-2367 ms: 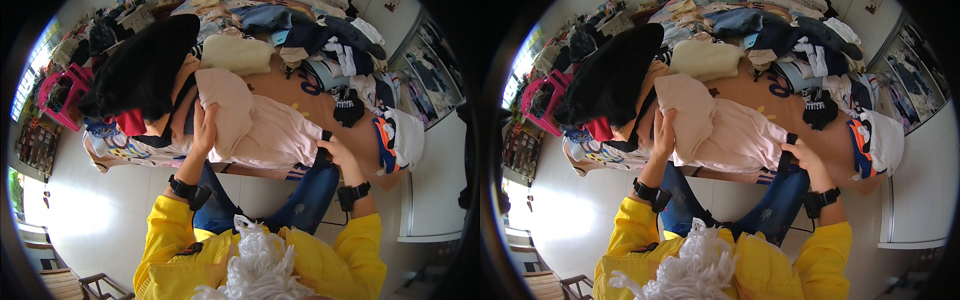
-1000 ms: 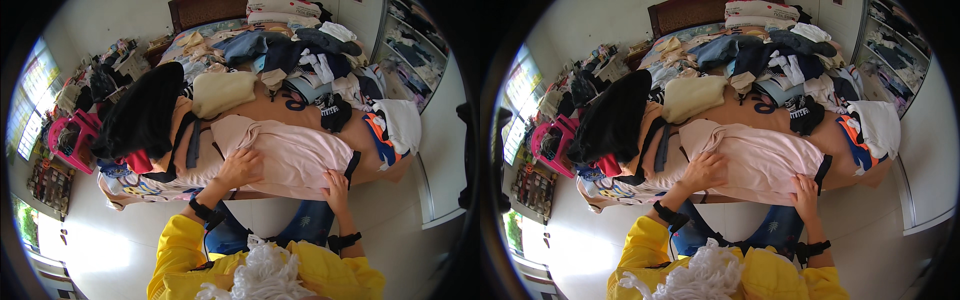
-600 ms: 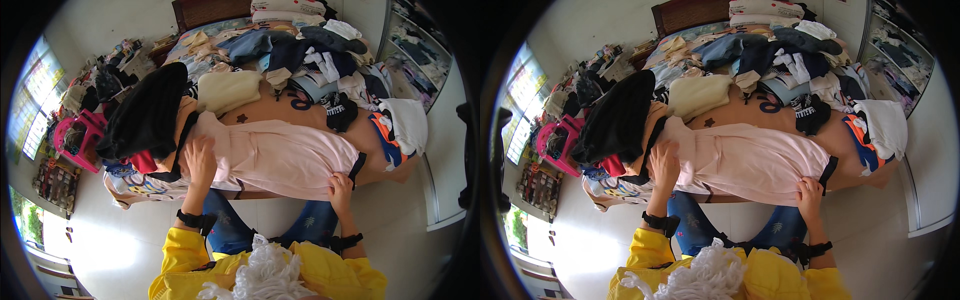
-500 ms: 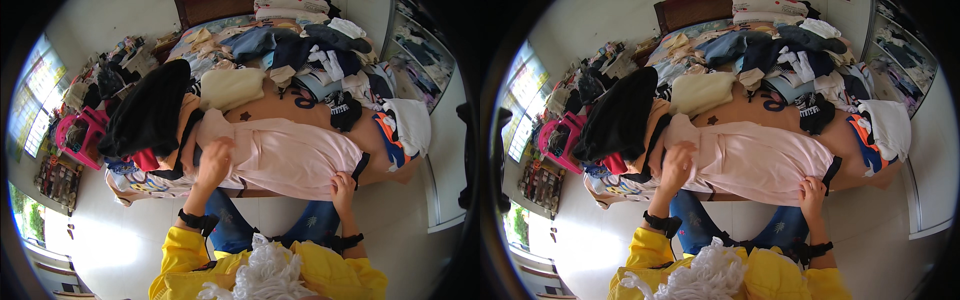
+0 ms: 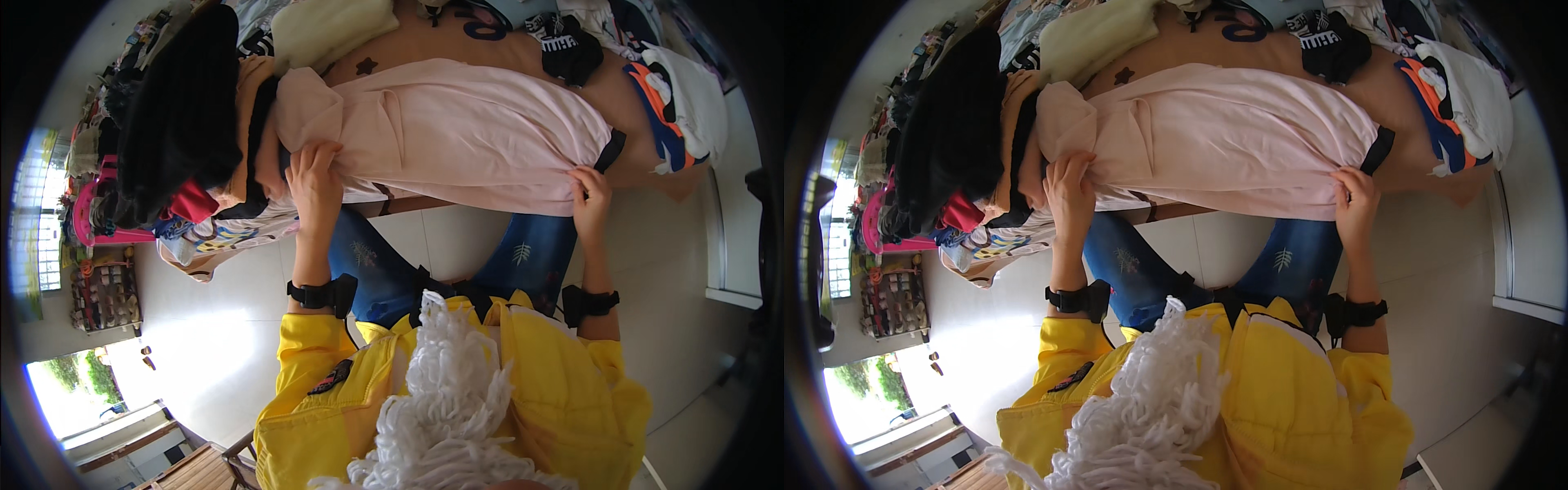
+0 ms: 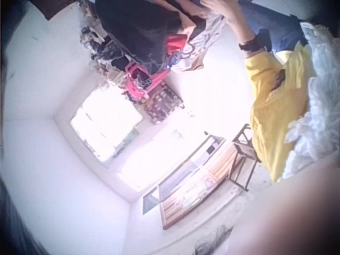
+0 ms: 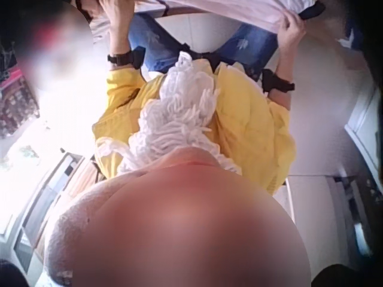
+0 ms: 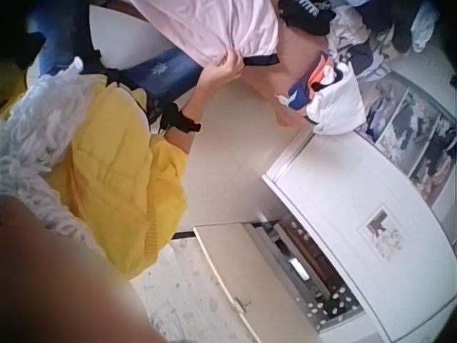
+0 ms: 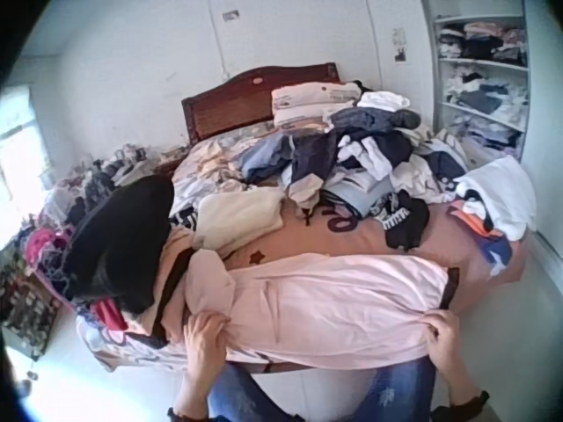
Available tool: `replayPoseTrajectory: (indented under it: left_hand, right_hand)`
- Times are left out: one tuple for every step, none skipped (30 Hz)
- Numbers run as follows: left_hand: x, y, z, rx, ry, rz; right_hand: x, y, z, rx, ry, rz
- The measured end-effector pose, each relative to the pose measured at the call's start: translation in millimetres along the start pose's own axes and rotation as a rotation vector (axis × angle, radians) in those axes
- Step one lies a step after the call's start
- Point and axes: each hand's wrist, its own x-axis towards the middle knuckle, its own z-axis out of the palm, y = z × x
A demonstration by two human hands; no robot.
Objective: The person sits on the floor and folds several garments one by one, including a white buttoned top, a pink quilted vest, a cream sweater with a rabbit design, and a pink shirt. Each item is smoothed, folded, and placed on a growing stack.
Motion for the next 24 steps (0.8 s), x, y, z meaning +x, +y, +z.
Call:
replayPoseTrajectory:
  left_hand:
    - [0, -2, -2, -0.117, 0.006, -0.012]
    - [1, -4, -4, -0.091, 0.054, -0.008]
    - [2, -6, -6, -0.066, 0.089, -0.026]
    - [2, -7, -8, -0.04, 0.124, -0.048]
    - [3, -8, -10, -0.047, 0.194, 0.015]
    - [3, -6, -10, -0.05, 0.168, 0.014]
    - [3, -4, -10, -0.065, 0.18, 0.055]
    - [3, 0, -8, -0.077, 0.182, 0.076]
    - [2, 4, -6, -0.128, 0.134, 0.132]
    - [2, 9, -2, -0.167, 0.08, 0.203]
    - [1, 15, 3, -0.176, 0.021, 0.234]
    - [0, 20, 8, -0.162, -0.062, 0.242]
    - [0, 24, 13, -0.176, -0.074, 0.229]
    - [0, 26, 18, -0.172, -0.113, 0.205]
    - [-2, 29, 22, -0.166, -0.147, 0.17]
    - [-5, 30, 25, -0.154, -0.107, 0.193]
    - [-8, 31, 29, -0.14, -0.06, 0.205]
    - [-12, 32, 32, -0.125, -0.009, 0.226]
    - [-16, 32, 34, -0.128, 0.023, 0.28]
    - [-19, 33, 38, -0.137, 0.022, 0.342]
    - [-22, 34, 41, -0.155, 0.024, 0.4]
    - [-24, 35, 45, -0.167, 0.024, 0.462]
    - [-25, 38, 49, -0.131, -0.001, 0.5]
    - [-25, 40, 53, -0.123, -0.053, 0.511]
  right_hand:
    - [3, -3, -4, 0.156, 0.044, 0.042]
    - [6, -6, -9, 0.086, 0.113, -0.079]
    - [7, -10, -17, 0.059, 0.149, -0.172]
    - [8, -14, -24, 0.052, 0.179, -0.235]
    - [7, -18, -33, -0.007, 0.142, -0.322]
    - [5, -21, -38, -0.107, 0.005, -0.375]
    - [3, -24, -44, -0.165, -0.09, -0.415]
    - [1, -24, -47, -0.225, -0.186, -0.454]
    - [-1, -24, -49, -0.307, -0.358, -0.422]
    - [-3, -21, -49, -0.233, -0.316, -0.402]
    - [-4, -17, -47, -0.182, -0.317, -0.364]
    - [-5, -12, -45, -0.132, -0.321, -0.321]
    - [-5, -5, -40, 0.064, -0.214, -0.209]
    - [-4, 3, -35, 0.066, -0.107, -0.1]
    - [-4, 11, -30, 0.099, 0.009, 0.037]
    - [-3, 19, -24, 0.134, 0.12, 0.161]
    - [-3, 28, -19, 0.124, 0.135, 0.289]
    - [-2, 36, -13, 0.126, 0.155, 0.303]
    - [-1, 44, -7, 0.14, 0.179, 0.302]
    - [-1, 50, 0, 0.176, 0.204, 0.348]
    - [-2, 56, 5, 0.134, 0.211, 0.346]
    - [-3, 60, 10, 0.138, 0.215, 0.322]
    - [-4, 63, 14, 0.152, 0.221, 0.352]
    - [-5, 64, 17, 0.176, 0.239, 0.388]
